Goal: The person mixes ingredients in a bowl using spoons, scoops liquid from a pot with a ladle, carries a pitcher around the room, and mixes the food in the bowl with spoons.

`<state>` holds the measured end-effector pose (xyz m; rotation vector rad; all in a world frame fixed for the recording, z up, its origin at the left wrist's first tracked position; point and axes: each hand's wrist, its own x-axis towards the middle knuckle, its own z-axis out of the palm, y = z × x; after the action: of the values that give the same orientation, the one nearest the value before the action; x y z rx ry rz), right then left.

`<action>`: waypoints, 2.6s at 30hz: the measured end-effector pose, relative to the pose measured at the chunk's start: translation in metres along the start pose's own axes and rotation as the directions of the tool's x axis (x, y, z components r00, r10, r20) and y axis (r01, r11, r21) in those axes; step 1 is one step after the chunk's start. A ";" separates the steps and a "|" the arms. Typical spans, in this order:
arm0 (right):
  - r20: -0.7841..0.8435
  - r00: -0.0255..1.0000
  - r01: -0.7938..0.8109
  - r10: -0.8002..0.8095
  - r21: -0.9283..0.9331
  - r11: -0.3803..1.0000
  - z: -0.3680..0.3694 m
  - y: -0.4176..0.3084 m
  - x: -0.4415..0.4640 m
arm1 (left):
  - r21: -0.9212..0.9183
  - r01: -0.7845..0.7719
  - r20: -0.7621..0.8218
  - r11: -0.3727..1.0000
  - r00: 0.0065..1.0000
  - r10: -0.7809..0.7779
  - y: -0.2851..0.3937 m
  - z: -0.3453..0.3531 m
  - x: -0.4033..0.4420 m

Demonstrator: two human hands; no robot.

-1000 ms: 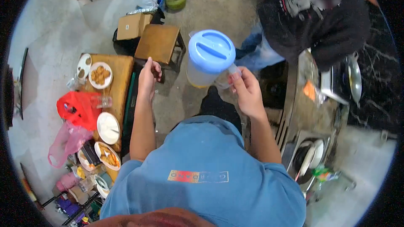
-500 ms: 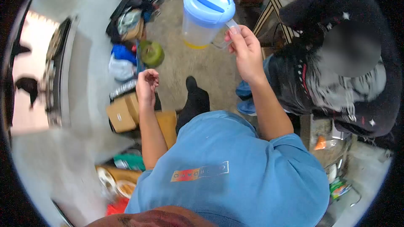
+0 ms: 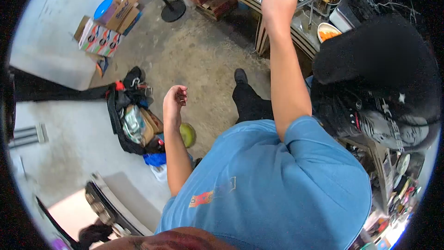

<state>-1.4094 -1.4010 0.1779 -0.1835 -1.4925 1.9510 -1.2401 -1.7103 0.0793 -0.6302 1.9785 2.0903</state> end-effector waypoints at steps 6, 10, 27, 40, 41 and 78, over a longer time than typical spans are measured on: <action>-0.205 0.924 0.189 -0.324 -0.493 0.849 -0.015 0.108 0.132 | 0.100 0.108 0.112 0.989 0.986 -0.120 0.038 0.037 0.142; -0.329 0.910 -0.010 -0.253 -0.625 0.780 -0.035 0.178 0.179 | 0.172 0.176 0.212 0.969 0.954 -0.211 0.072 0.069 0.216; -0.577 0.785 -0.328 -0.227 -0.697 0.637 -0.012 0.241 0.190 | 0.522 -0.056 0.691 0.851 0.613 -0.384 0.151 0.128 0.360; -0.529 0.817 -0.251 -0.227 -0.682 0.687 0.008 0.051 -0.183 | -0.050 -0.851 0.310 0.523 -0.511 -0.802 0.041 0.244 0.159; -0.583 0.783 -0.313 -0.216 -0.669 0.674 -0.006 0.039 -0.221 | 0.033 -0.839 0.249 0.543 -0.519 -0.817 0.024 0.244 0.124; -0.671 -0.582 -0.072 0.459 0.605 0.793 -0.802 -0.202 -0.721 | 0.334 -0.782 0.229 0.527 -0.475 -0.850 -0.458 0.872 -0.891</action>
<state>-0.3821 -1.1445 -0.1096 -1.9880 0.3358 1.1020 -0.4025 -0.6803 0.0643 1.1965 0.7816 -0.0343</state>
